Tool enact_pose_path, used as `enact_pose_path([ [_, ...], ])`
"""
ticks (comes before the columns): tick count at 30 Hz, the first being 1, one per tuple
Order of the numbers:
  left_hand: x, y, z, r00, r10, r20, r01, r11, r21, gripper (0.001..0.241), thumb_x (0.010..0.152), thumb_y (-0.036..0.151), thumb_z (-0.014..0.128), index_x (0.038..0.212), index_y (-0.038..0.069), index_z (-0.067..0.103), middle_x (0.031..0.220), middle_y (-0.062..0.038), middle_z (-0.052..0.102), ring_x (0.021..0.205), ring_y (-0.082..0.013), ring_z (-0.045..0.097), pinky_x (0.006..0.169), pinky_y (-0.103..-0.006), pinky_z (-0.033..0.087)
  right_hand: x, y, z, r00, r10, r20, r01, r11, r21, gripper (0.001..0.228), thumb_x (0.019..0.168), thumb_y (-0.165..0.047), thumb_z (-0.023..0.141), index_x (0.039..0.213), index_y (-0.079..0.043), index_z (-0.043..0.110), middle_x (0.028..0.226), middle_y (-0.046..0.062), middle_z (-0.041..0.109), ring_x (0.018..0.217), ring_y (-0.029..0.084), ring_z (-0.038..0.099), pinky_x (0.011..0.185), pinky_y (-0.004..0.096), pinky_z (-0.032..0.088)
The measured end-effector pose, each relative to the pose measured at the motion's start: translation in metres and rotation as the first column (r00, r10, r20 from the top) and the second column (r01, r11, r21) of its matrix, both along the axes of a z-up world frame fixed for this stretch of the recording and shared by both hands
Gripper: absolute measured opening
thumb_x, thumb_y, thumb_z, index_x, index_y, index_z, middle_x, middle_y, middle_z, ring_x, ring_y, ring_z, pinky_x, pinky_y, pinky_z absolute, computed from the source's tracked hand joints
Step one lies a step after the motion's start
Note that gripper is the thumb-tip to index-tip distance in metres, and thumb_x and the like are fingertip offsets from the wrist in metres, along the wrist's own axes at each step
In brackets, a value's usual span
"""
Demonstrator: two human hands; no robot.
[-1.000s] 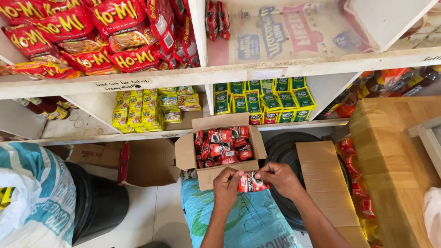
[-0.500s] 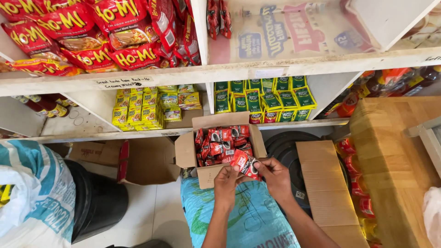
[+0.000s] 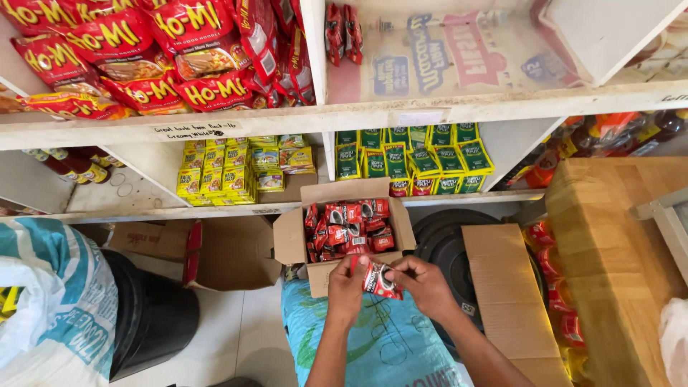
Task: Stocking a retail shelf with small red product packets from a cardboard box on the floor.
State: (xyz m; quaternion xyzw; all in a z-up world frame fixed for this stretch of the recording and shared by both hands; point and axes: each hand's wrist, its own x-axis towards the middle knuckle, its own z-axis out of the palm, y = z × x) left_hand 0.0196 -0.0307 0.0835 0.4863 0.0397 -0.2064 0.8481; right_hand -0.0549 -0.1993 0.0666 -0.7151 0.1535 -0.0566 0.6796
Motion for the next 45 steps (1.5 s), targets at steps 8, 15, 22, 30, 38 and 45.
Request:
enact_pose_path([
  [8,0.001,-0.002,-0.025,0.986,-0.043,0.163,0.023,0.993,0.119,0.024,0.102,0.021,0.066,0.096,-0.002,0.073,0.081,-0.001,0.072,0.07,-0.0046,0.058,0.064,-0.0242,0.049,-0.007,-0.012,-0.011,0.995,0.091,-0.049,-0.075,0.961,0.268,0.017,0.089,-0.013,0.077,0.096,0.0,0.068,0.082,0.005,0.072,0.07,0.01,0.064,0.062,0.029,0.055],
  [15,-0.004,-0.012,-0.023,0.97,0.082,0.23,-0.138,0.961,0.239,0.021,0.098,0.018,0.064,0.108,0.002,0.072,0.097,-0.004,0.074,0.087,-0.0093,0.065,0.08,-0.0263,0.053,0.004,-0.015,0.006,0.998,-0.026,-0.054,0.038,0.971,0.237,0.026,0.089,-0.014,0.072,0.11,-0.004,0.062,0.088,0.006,0.075,0.068,0.013,0.067,0.06,0.029,0.055],
  [22,0.011,-0.045,0.04,0.697,-0.068,0.714,-0.364,0.824,0.434,0.029,0.095,0.014,0.067,0.123,0.004,0.07,0.123,-0.014,0.069,0.115,-0.0267,0.066,0.099,-0.0369,0.051,0.048,-0.036,0.022,0.982,-0.163,0.093,0.145,0.973,0.178,0.037,0.093,-0.008,0.071,0.125,0.007,0.06,0.104,0.014,0.076,0.086,0.014,0.07,0.075,0.031,0.06],
  [30,0.066,-0.076,0.136,0.547,-0.149,0.824,-0.38,0.833,0.403,0.044,0.097,0.014,0.061,0.14,0.004,0.058,0.139,-0.018,0.06,0.128,-0.0343,0.06,0.105,-0.0407,0.047,0.1,-0.043,0.135,0.96,-0.156,0.232,0.133,0.985,0.111,0.044,0.092,-0.007,0.068,0.134,0.001,0.059,0.113,0.012,0.077,0.095,0.014,0.068,0.085,0.029,0.056],
  [38,0.12,-0.111,0.179,0.472,-0.089,0.877,-0.382,0.876,0.295,0.041,0.1,0.014,0.056,0.138,0.0,0.055,0.138,-0.022,0.061,0.127,-0.0371,0.06,0.106,-0.0427,0.046,0.143,-0.063,0.202,0.917,-0.133,0.375,0.233,0.944,-0.235,0.049,0.091,-0.011,0.068,0.138,-0.005,0.058,0.121,0.007,0.076,0.105,0.009,0.07,0.087,0.027,0.056],
  [45,0.2,-0.148,0.185,0.455,-0.135,0.88,-0.426,0.835,0.348,0.039,0.098,0.01,0.054,0.136,0.0,0.058,0.129,-0.023,0.062,0.117,-0.0391,0.062,0.101,-0.044,0.048,0.201,-0.089,0.23,0.921,-0.087,0.38,0.231,0.908,-0.35,0.053,0.091,-0.012,0.067,0.142,-0.009,0.056,0.121,0.011,0.075,0.104,0.015,0.072,0.089,0.029,0.058],
])
